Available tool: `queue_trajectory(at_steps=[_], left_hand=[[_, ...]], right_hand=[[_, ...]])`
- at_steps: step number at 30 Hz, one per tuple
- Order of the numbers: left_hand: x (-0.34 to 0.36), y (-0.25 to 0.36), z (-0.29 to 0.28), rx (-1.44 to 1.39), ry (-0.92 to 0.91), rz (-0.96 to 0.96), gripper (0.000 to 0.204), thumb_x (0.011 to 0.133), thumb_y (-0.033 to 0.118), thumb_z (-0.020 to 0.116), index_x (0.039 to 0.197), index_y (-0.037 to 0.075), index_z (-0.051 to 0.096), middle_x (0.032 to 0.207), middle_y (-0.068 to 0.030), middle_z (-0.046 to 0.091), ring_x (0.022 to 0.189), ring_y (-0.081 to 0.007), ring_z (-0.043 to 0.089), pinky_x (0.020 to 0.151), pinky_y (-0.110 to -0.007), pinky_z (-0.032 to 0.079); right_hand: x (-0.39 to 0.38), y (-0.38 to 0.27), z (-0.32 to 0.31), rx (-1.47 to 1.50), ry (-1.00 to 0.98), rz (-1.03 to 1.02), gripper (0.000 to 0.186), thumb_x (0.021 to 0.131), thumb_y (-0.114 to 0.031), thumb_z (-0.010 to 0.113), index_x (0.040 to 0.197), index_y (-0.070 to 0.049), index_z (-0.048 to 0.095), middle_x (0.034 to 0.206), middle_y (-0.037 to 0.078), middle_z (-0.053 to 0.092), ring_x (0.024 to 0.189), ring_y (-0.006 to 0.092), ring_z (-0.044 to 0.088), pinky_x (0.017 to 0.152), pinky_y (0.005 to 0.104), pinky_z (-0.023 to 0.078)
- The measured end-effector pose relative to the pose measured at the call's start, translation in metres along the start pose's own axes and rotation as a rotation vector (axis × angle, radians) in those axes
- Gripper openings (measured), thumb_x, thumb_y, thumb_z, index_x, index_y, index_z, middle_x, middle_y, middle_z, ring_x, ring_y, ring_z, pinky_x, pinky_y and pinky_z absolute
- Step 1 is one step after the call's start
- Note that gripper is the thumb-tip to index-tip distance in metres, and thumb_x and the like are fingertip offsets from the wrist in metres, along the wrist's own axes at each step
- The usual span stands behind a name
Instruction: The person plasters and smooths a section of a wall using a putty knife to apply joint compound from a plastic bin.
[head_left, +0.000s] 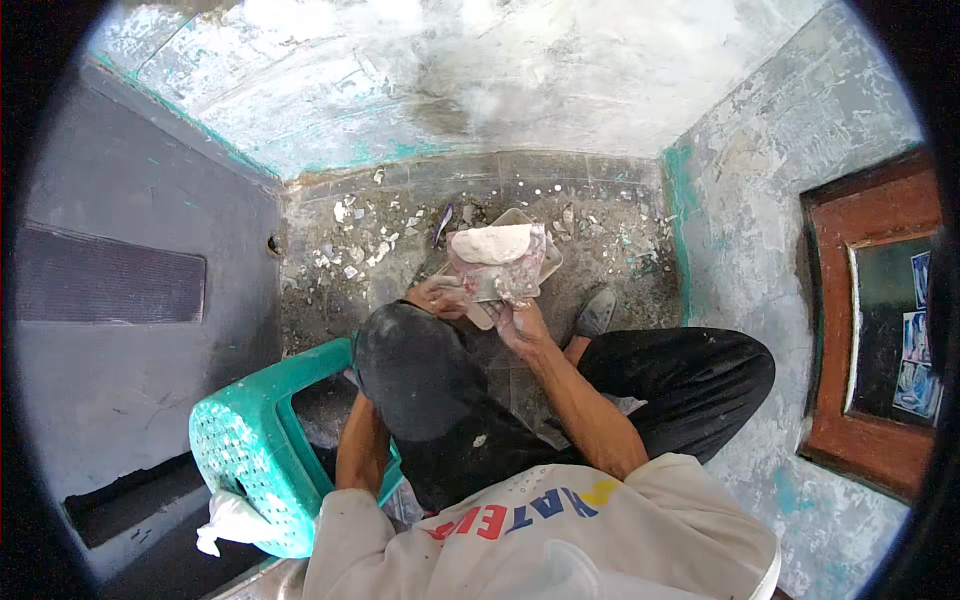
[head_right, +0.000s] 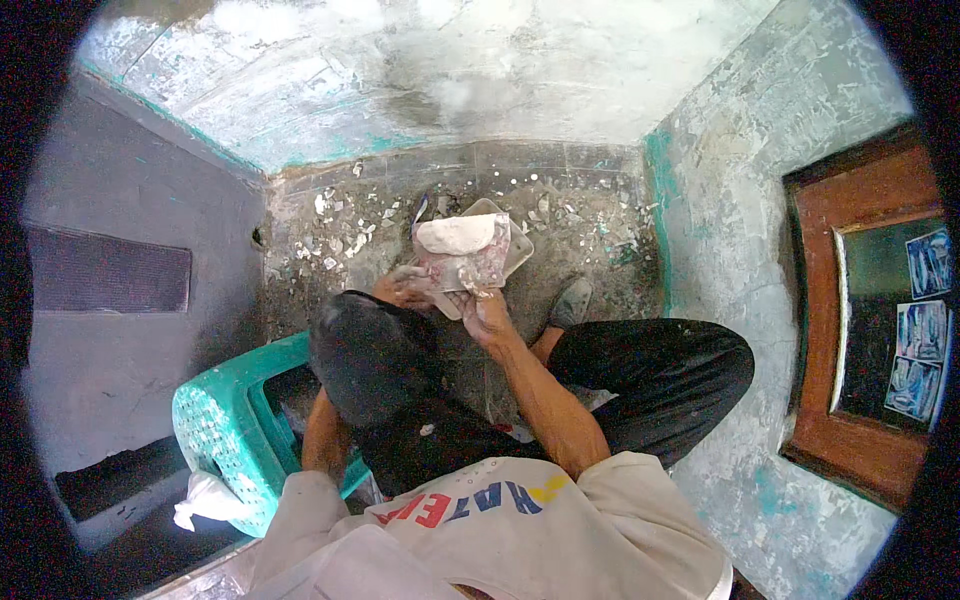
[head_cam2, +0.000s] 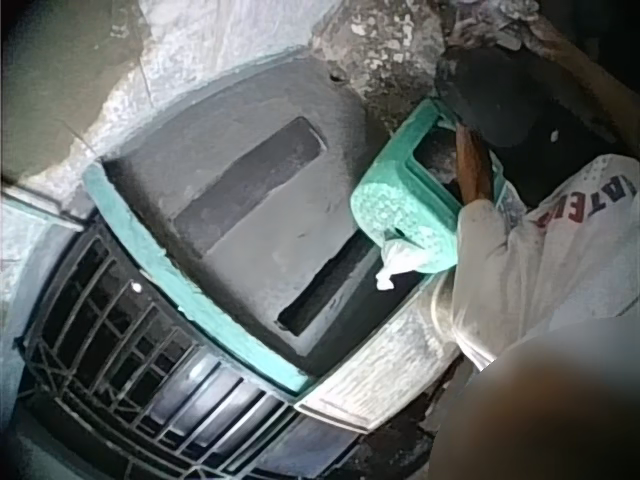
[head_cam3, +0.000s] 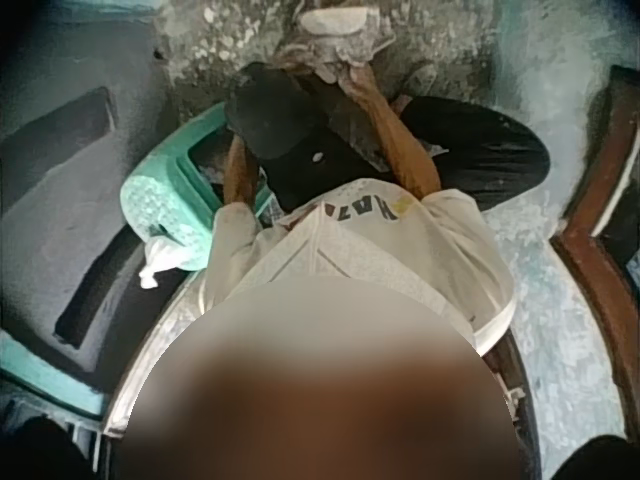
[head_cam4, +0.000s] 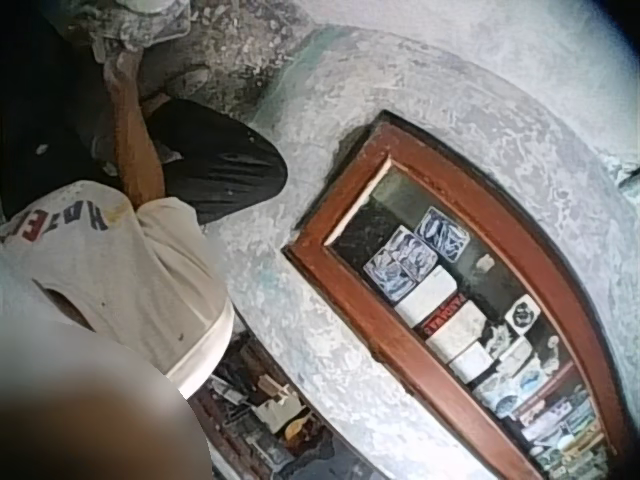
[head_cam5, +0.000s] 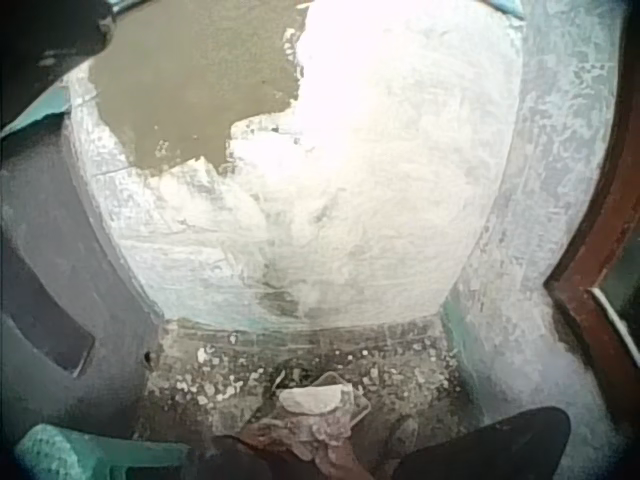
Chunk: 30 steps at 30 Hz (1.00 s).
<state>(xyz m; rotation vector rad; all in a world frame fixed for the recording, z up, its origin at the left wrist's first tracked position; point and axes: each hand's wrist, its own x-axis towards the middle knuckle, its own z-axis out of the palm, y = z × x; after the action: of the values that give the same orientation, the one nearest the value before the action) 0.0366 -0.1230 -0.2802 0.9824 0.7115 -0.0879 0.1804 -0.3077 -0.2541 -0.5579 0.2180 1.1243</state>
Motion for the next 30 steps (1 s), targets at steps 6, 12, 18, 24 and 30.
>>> queue_trajectory(at_steps=[6, 12, 18, 24, 30], left_hand=[[-0.139, 0.168, 0.026, 0.288, 0.391, 0.369, 0.037, 0.102, 0.01, 0.062, 0.138, 0.007, 0.059, 0.126, -0.0121, 0.069, 0.109, -0.0224, 0.068, 0.093, -0.037, 0.056], [-0.25, 0.278, 0.148, 1.185, 0.608, 0.567, 0.036, 0.096, 0.015, 0.07, 0.13, 0.006, 0.063, 0.117, -0.0125, 0.072, 0.106, -0.0237, 0.069, 0.09, -0.037, 0.055], [-0.217, 0.235, 0.187, 1.596, 0.416, 0.41, 0.039, 0.094, 0.02, 0.069, 0.132, 0.012, 0.061, 0.118, -0.0114, 0.069, 0.105, -0.0336, 0.067, 0.088, -0.044, 0.057], [-0.197, 0.22, 0.18, 1.603, 0.199, 0.168, 0.045, 0.1, 0.029, 0.061, 0.142, 0.013, 0.054, 0.12, -0.0082, 0.068, 0.11, -0.0269, 0.065, 0.088, -0.04, 0.057], [-0.192, 0.222, 0.153, 1.632, 0.348, 0.217, 0.046, 0.098, 0.026, 0.061, 0.14, 0.007, 0.056, 0.117, -0.0088, 0.063, 0.102, -0.0238, 0.063, 0.082, -0.034, 0.057]], right_hand=[[0.047, -0.038, 0.017, -0.007, -0.055, -0.116, 0.043, 0.103, -0.01, 0.058, 0.144, -0.006, 0.045, 0.141, 0.012, 0.056, 0.127, 0.0299, 0.059, 0.111, 0.0451, 0.051], [0.139, -0.044, 0.052, 0.17, -0.029, -0.104, 0.039, 0.102, -0.003, 0.054, 0.14, -0.008, 0.05, 0.138, 0.012, 0.059, 0.129, 0.0299, 0.057, 0.112, 0.0482, 0.048], [0.225, -0.007, 0.07, 0.107, 0.053, -0.104, 0.036, 0.104, -0.01, 0.052, 0.14, -0.011, 0.051, 0.136, 0.009, 0.059, 0.124, 0.0293, 0.059, 0.105, 0.0514, 0.052], [0.312, -0.01, 0.007, 0.113, 0.26, -0.077, 0.035, 0.102, -0.007, 0.045, 0.137, -0.009, 0.049, 0.126, 0.011, 0.062, 0.113, 0.03, 0.064, 0.103, 0.0546, 0.056], [0.327, 0.01, 0.013, 0.092, 0.235, -0.034, 0.04, 0.106, -0.014, 0.046, 0.146, -0.011, 0.045, 0.141, 0.012, 0.058, 0.125, 0.0333, 0.061, 0.103, 0.0531, 0.056]])
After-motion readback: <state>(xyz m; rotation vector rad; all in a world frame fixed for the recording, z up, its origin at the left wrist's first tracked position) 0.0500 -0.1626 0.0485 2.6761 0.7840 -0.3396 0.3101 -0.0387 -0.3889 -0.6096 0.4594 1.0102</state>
